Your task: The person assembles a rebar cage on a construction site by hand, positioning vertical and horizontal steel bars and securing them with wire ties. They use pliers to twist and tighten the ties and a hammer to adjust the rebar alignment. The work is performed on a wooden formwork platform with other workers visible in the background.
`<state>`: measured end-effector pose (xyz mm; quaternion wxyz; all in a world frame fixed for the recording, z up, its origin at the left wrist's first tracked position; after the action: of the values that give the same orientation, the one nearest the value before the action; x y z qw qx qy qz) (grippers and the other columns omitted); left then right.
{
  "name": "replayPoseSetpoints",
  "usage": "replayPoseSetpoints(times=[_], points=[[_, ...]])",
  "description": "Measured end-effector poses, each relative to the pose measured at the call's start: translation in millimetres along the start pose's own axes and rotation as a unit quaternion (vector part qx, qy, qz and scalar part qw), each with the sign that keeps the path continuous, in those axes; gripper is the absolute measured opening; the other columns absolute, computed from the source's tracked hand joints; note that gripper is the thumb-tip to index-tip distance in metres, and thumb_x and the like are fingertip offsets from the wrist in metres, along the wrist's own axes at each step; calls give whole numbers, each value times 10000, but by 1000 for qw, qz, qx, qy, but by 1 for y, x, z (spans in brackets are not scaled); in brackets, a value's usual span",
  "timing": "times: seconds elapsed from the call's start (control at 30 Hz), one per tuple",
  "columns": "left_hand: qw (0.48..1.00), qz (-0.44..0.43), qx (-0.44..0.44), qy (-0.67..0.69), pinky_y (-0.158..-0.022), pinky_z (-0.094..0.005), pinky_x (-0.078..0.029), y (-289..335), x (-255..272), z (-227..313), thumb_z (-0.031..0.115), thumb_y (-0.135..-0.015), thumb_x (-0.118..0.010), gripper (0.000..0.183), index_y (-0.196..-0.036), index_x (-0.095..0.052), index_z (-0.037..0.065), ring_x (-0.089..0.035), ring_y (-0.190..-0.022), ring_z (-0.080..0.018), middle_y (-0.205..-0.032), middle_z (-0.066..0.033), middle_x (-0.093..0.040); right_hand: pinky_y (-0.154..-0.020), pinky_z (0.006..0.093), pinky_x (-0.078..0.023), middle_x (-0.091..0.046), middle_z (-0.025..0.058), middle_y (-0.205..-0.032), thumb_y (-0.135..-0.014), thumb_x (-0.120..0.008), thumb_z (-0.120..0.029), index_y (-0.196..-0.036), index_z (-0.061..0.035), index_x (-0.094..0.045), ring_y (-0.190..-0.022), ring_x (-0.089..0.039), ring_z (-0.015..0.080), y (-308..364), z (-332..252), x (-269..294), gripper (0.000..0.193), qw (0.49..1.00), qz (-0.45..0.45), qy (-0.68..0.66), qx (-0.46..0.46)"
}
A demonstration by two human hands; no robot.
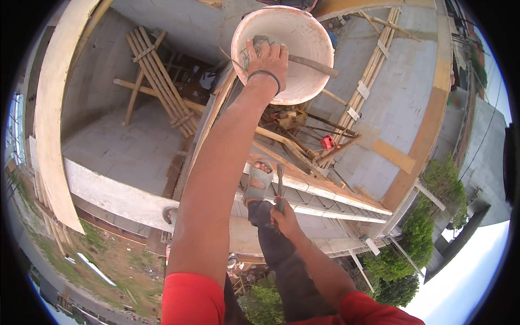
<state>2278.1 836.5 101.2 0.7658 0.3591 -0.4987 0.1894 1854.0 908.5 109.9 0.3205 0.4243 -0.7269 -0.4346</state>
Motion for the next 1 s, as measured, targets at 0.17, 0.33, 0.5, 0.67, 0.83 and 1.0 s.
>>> replayPoseSetpoints(times=[0.17, 0.33, 0.5, 0.67, 0.83, 1.0], points=[[948, 266, -84, 151, -1164, -580, -126, 55, 24, -21, 271, -796, -671, 762, -1458, -320, 130, -285, -1383, -283, -1417, -93, -387, -527, 344, -471, -554, 89, -671, -871, -590, -125, -1096, -2, -440, -575, -589, 200, -4, -6, -12, 297, 985, -27, 162, -45], [926, 308, 99, 195, -846, -424, -437, 191, -65, -139, 127, -840, -606, 263, -1088, -595, 41, -562, -962, -314, -1040, -109, -604, -518, 360, -488, -633, 174, -780, -833, -590, -100, -1118, 32, -397, -562, -646, 236, -17, 3, -47, 369, 907, -31, 401, 126], [991, 108, 68, -48, -944, -455, -412, 309, -225, -159, 161, -874, -558, 196, -1045, -613, 83, -588, -992, -263, -1022, -87, -623, -577, 433, -487, -561, 159, -727, -789, -587, -114, -1025, 40, -437, -596, -612, 292, -41, 80, -113, 320, 947, -169, 214, -172], [979, -150, 96, -99, -1074, -448, -336, 361, -285, -168, 190, -906, -520, 226, -1074, -604, 65, -603, -1099, -252, -1066, -98, -658, -512, 360, -421, -516, 77, -760, -760, -631, -73, -933, -8, -514, -667, -563, 212, -45, 93, -167, 220, 943, -131, -3, -307], [923, -267, 227, 159, -884, -467, -505, 412, -283, -143, 168, -904, -502, 172, -995, -621, 85, -679, -946, -321, -963, -142, -687, -661, 524, -488, -500, 47, -817, -821, -628, -84, -951, -55, -531, -743, -562, 210, -75, 127, -189, 165, 933, -159, 59, -318], [891, -227, 293, 264, -762, -483, -531, 428, -279, -113, 187, -899, -509, 168, -955, -626, 80, -669, -902, -375, -925, -185, -681, -424, 466, -404, -488, 77, -691, -793, -633, -65, -890, 19, -545, -538, -527, 229, -81, 122, -202, 155, 934, -103, 136, -315]])
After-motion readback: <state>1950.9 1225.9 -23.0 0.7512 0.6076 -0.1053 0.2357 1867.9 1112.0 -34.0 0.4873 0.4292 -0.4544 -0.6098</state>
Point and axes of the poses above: each hand's wrist, its own y-axis away from the middle knuckle, its own x-axis out of the back of the hand, z = x × y, the point moved 7 cm from there along -y, towards the middle knuckle
